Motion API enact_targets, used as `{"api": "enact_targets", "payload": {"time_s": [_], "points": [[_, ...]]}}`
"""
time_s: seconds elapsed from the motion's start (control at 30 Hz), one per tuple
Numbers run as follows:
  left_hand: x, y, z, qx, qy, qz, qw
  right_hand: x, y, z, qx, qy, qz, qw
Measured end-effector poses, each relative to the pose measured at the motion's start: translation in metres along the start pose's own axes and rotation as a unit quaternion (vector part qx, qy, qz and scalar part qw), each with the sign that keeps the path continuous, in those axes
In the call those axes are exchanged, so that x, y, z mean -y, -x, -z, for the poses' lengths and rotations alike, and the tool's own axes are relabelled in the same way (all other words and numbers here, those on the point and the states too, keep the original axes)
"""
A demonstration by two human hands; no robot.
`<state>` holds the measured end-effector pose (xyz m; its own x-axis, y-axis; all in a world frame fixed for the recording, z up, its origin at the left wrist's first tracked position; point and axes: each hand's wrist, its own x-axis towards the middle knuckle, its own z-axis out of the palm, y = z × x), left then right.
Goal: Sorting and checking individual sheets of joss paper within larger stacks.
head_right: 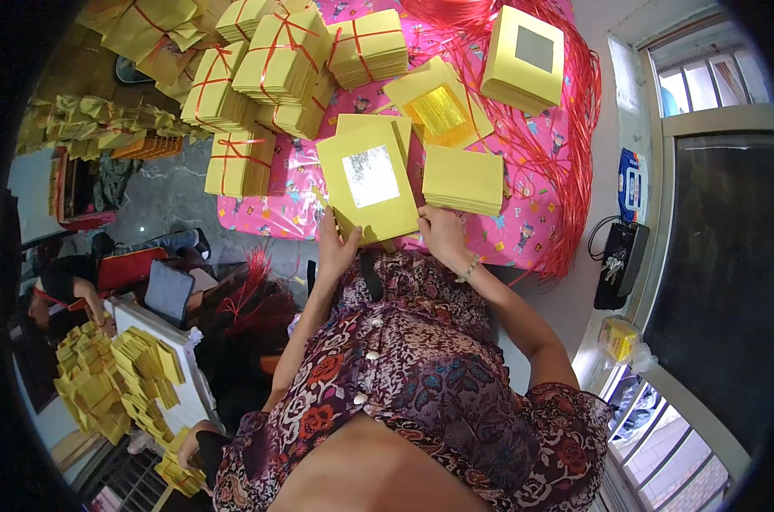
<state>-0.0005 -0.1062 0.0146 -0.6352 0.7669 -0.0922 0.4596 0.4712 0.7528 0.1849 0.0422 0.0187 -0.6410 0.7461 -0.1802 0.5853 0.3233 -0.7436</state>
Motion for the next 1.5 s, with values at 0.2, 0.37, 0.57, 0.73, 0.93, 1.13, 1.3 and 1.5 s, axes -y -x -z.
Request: {"api": "enact_targets", "payload": {"time_s": [0.2, 0.37, 0.57, 0.73, 0.93, 1.13, 1.3, 1.5], "points": [[-0.005, 0.003, 0.003, 0.027, 0.013, -0.001, 1.000, 0.003, 0.003, -0.003, -0.018, 0.029, 0.018, 0.999], [-0.019, 0.006, 0.012, 0.057, -0.044, -0.027, 0.997, 0.033, -0.011, 0.019, -0.034, 0.106, 0.062, 0.992], [-0.041, 0.006, 0.016, 0.082, -0.144, -0.074, 0.983, 0.051, -0.114, 0.011, -0.056, 0.124, 0.220, 0.966], [-0.031, 0.004, 0.005, 0.062, -0.173, -0.106, 0.977, 0.059, -0.178, -0.022, -0.035, 0.186, 0.275, 0.943], [-0.027, 0.004, 0.001, 0.041, -0.198, -0.123, 0.972, 0.066, -0.191, -0.031, 0.077, 0.252, 0.236, 0.935], [-0.028, 0.003, 0.003, 0.057, -0.212, -0.129, 0.967, 0.063, -0.189, -0.033, 0.057, 0.223, 0.256, 0.939], [-0.025, 0.003, 0.001, 0.065, -0.212, -0.132, 0.966, 0.063, -0.191, -0.036, 0.067, 0.221, 0.248, 0.941], [-0.027, 0.002, 0.002, 0.062, -0.214, -0.138, 0.965, 0.058, -0.193, -0.038, 0.063, 0.226, 0.246, 0.940]]}}
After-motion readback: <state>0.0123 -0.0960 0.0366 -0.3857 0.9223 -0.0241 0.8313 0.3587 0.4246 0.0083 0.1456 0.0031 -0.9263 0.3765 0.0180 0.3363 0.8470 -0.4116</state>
